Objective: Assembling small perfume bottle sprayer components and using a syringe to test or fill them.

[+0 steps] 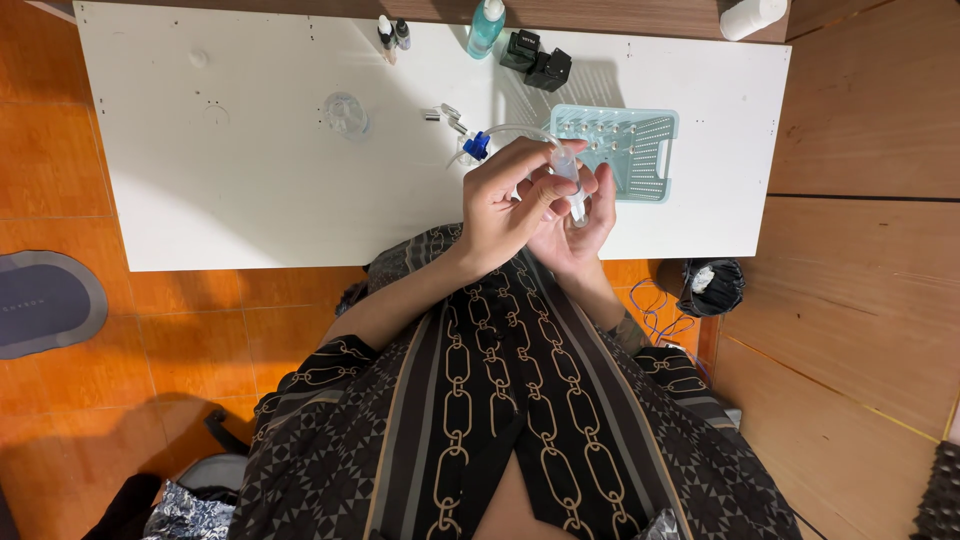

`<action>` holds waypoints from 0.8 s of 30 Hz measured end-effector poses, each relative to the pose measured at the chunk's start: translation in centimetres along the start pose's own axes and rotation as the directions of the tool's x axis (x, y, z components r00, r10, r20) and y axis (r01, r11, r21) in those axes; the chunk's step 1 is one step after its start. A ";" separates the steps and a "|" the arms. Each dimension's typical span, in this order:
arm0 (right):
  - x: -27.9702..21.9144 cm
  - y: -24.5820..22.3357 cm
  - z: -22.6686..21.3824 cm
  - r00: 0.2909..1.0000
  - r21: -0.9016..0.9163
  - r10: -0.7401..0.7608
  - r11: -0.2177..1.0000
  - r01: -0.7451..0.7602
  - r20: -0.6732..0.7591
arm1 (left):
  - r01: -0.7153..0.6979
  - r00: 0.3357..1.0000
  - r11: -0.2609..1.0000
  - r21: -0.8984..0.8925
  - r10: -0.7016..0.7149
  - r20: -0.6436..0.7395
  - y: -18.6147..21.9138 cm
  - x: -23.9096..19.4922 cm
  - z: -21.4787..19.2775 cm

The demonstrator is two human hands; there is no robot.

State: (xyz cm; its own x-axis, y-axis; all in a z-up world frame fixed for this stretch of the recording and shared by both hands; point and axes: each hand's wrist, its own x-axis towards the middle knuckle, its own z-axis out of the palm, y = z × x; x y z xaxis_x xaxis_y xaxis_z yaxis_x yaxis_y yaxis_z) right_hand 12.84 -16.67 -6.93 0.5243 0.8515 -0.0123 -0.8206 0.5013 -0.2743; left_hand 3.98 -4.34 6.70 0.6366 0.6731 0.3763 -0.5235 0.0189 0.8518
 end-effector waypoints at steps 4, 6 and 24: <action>0.2 0.9 2.0 1.000 0.004 -0.013 1.000 0.013 -0.022 | -0.011 1.000 1.000 0.014 0.011 0.004 0.7 0.2 0.2; 0.4 1.6 5.3 0.992 0.202 0.054 0.979 -0.030 -0.112 | -0.022 0.999 0.999 0.045 0.020 0.036 1.0 0.4 0.1; -0.7 0.6 -6.5 0.952 -0.106 -0.019 0.994 -0.015 -0.305 | -0.103 0.990 0.986 0.132 0.088 0.114 1.0 0.3 -0.3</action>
State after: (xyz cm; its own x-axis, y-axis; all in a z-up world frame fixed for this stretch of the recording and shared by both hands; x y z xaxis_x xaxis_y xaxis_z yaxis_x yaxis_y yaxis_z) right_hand 13.42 -17.96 -13.32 0.5839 0.7542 -0.3003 -0.7994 0.4697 -0.3747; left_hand 3.47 -3.85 7.54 0.6483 0.5835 0.4890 -0.5067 -0.1487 0.8492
